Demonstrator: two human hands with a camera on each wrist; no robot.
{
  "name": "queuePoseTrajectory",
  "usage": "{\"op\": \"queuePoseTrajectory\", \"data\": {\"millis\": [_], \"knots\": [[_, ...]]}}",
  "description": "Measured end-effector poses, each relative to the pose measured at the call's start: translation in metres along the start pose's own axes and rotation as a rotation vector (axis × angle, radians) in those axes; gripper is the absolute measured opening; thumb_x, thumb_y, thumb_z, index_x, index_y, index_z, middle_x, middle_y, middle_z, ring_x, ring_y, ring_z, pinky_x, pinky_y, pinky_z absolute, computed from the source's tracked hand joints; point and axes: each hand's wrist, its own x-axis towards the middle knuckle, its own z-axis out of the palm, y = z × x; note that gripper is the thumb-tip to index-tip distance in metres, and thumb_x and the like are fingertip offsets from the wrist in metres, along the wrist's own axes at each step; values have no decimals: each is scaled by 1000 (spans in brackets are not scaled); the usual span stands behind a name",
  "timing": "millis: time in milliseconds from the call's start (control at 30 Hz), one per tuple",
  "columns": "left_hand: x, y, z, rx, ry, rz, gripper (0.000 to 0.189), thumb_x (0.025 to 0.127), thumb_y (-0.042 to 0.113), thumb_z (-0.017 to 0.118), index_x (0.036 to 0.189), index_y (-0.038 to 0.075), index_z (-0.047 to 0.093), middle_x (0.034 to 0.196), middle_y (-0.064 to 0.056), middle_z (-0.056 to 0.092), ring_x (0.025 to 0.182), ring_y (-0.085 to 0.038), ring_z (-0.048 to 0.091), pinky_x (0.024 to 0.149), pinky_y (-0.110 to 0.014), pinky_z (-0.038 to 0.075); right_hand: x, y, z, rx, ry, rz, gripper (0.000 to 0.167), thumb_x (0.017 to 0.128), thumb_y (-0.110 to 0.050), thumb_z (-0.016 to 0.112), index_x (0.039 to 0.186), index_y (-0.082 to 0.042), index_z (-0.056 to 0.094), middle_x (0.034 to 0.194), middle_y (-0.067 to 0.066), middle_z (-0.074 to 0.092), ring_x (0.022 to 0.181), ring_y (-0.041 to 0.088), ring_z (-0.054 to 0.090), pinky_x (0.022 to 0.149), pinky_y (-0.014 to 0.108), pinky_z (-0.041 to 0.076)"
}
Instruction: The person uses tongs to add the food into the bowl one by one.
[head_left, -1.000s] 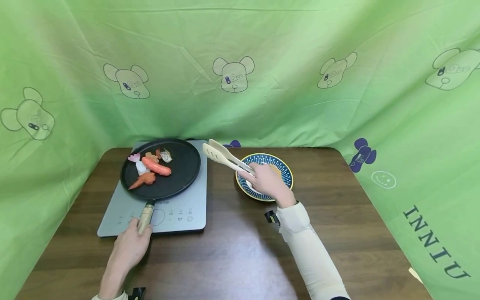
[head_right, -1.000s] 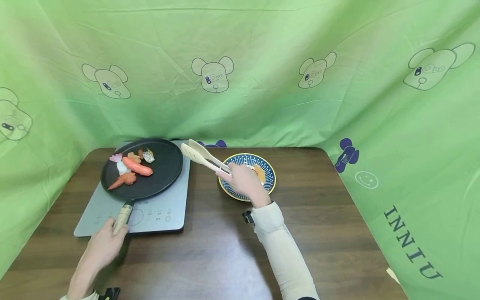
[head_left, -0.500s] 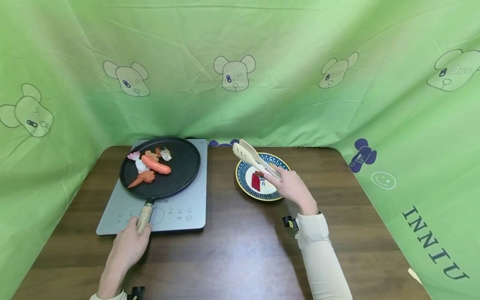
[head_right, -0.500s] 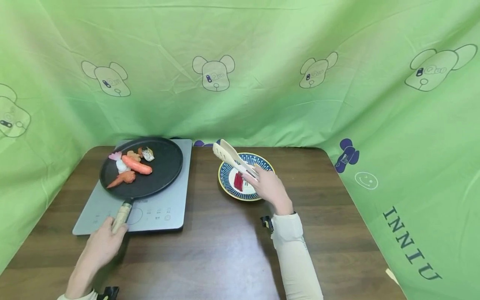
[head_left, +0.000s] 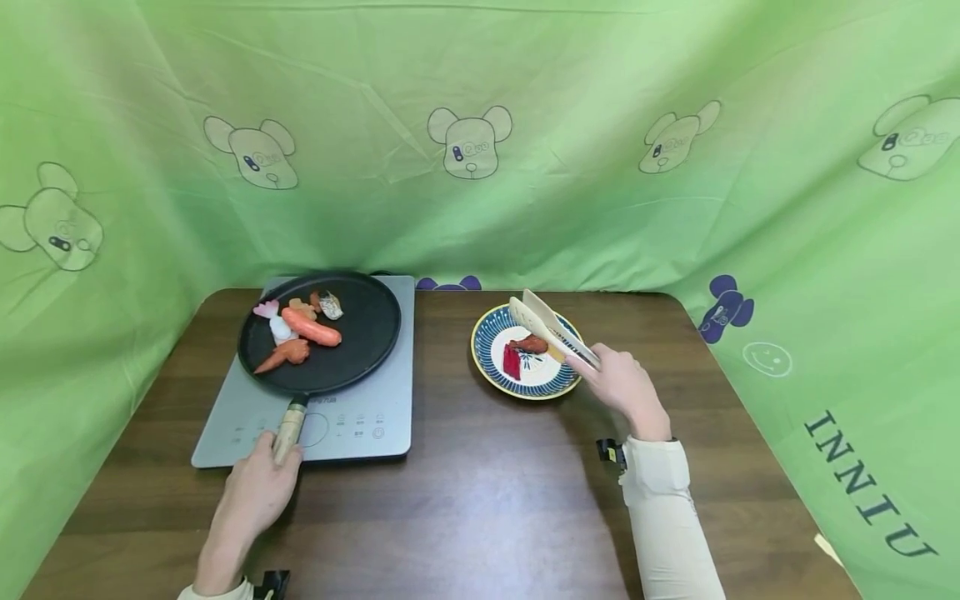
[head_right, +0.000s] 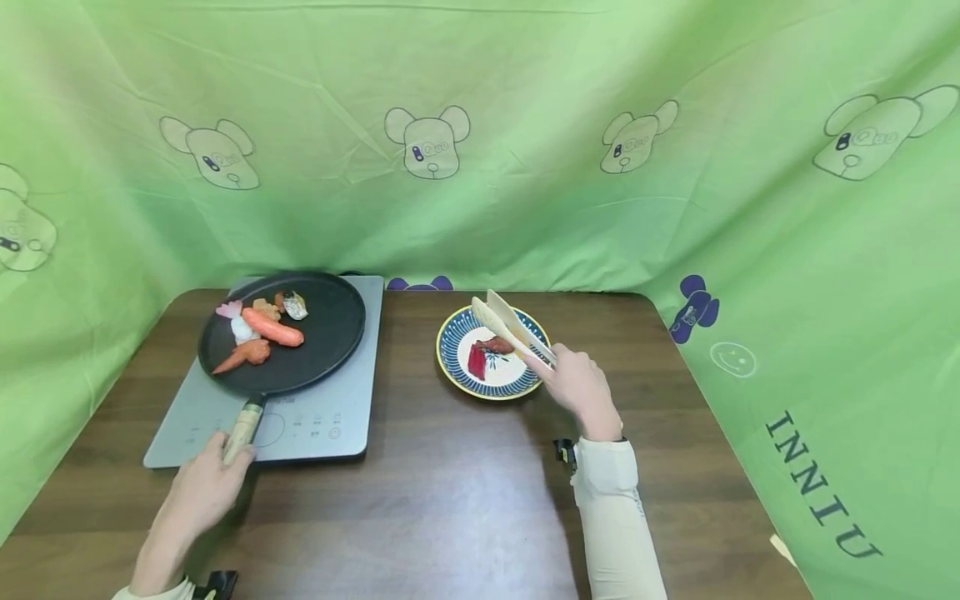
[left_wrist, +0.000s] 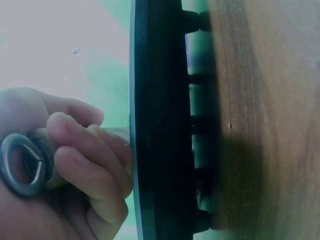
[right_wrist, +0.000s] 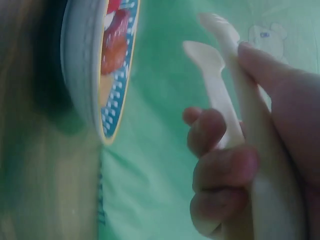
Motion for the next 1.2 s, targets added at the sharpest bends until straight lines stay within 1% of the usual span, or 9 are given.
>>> {"op": "queuePoseTrajectory", "data": {"millis": [67, 100, 233, 400, 533, 700, 867, 1000, 1200], "knots": [[0, 0, -1, -3, -2, -2, 40, 96, 32, 44, 114, -3, 38, 70, -13, 48, 55, -25, 47, 47, -36, 35, -2, 6, -2, -31, 8, 15, 53, 90, -59, 49, 101, -7, 59, 76, 12, 58, 69, 33, 59, 60, 50, 43], [0, 0, -1, -7, -5, -4, 40, 96, 32, 44, 114, -3, 38, 70, -13, 47, 55, -25, 46, 47, -36, 35, -4, 8, -3, -45, 13, 21, 55, 90, -60, 49, 101, -7, 59, 76, 13, 59, 70, 34, 59, 60, 51, 43], [0, -1, -1, -13, -12, -7, 42, 96, 34, 43, 115, -3, 38, 71, -13, 47, 56, -25, 46, 47, -36, 35, -11, 17, -7, -96, 29, 52, 58, 87, -67, 46, 90, -10, 59, 74, 13, 59, 67, 35, 60, 57, 50, 43], [1, -1, -1, 0, -16, -12, 45, 96, 35, 43, 118, -4, 37, 71, -13, 47, 56, -25, 46, 47, -36, 35, -22, 23, -15, -151, 29, 75, 55, 85, -64, 52, 84, -9, 57, 69, 14, 57, 62, 36, 58, 54, 51, 42], [1, 0, -2, 0, -18, -14, 46, 96, 35, 42, 119, -4, 36, 72, -14, 47, 56, -25, 46, 47, -36, 35, -26, 23, -20, -196, 25, 60, 53, 86, -59, 56, 82, -6, 56, 67, 15, 56, 60, 37, 57, 51, 50, 41], [0, 0, -2, -8, -28, -25, 46, 97, 36, 41, 120, -3, 36, 72, -13, 46, 56, -24, 45, 47, -35, 34, -30, 23, -26, -247, -7, 39, 51, 86, -55, 58, 86, -4, 59, 66, 16, 56, 59, 37, 57, 49, 50, 41], [0, 1, -1, -12, -37, -49, 46, 97, 36, 40, 120, -4, 36, 72, -12, 45, 56, -24, 44, 47, -35, 34, -32, 24, -30, -285, -32, 30, 48, 83, -53, 63, 75, -7, 56, 61, 12, 53, 54, 33, 55, 47, 49, 41], [-1, 1, -1, -12, -36, -48, 45, 97, 35, 40, 120, -4, 36, 71, -12, 45, 55, -24, 44, 47, -35, 34, -31, 21, -29, -315, 5, 12, 47, 79, -51, 69, 67, -7, 55, 57, 13, 52, 51, 34, 54, 45, 49, 41], [-1, 1, -2, -6, -36, -32, 49, 97, 35, 40, 123, -5, 35, 73, -13, 46, 57, -24, 44, 48, -35, 34, -31, 13, -26, -352, 87, 17, 48, 75, -46, 74, 63, -5, 53, 52, 14, 48, 44, 34, 51, 39, 48, 39]]}}
